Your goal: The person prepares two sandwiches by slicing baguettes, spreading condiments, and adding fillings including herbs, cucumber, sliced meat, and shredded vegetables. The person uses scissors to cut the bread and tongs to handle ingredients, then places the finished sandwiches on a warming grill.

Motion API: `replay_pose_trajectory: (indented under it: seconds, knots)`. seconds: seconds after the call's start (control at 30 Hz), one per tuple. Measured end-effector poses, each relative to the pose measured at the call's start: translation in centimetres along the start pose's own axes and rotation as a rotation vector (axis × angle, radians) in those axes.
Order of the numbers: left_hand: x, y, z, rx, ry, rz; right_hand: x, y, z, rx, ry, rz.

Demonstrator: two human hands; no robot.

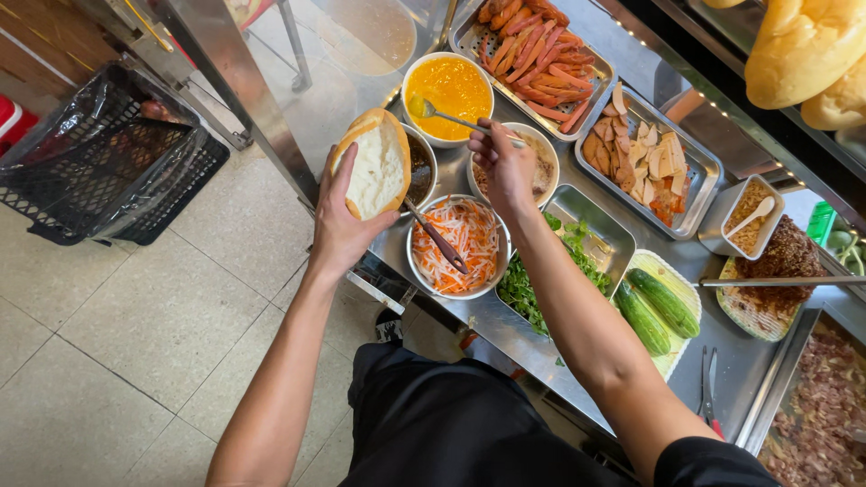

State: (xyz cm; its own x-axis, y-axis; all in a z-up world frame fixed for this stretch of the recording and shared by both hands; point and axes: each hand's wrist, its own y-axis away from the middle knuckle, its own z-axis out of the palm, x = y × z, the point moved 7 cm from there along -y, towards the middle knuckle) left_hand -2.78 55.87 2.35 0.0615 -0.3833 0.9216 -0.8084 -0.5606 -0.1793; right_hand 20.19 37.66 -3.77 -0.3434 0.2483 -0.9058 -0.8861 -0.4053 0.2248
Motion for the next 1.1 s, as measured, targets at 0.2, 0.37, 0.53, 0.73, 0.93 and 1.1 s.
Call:
replay_pose_trajectory:
  seconds: [0.2,0.37,0.53,0.73,0.93,1.1]
  knots:
    - [2.1,-1.4,1.2,-0.056,-0.073,0.000,-4.8,6.6,1.0,-0.195,0.263,-0.244]
    - [5.0,-1.8,2.6,-0.098,-0.111,0.124,-7.8,11.9,4.3,-0.378,1.072,-0.764]
    - [5.9,-2.2,1.9,-0.078,-0.225,0.226,-8.1,17.7,3.6,-0.602,1.068,-0.815]
    - [7.3,-0.4,4.1,-0.171,-0.159,0.278,-11.3,10.1,-0.1,-0.204,0.825,-0.443]
    - [7.3,-0.1,4.0,-0.099,-0.202,0.350,-9.9,11.5,3.4,-0.315,1.083,-0.840]
    - [3.8,-1.7,3.6,-0.063,-0.201,0.157,-6.3,18.4,3.6,-0.567,1.219,-0.891]
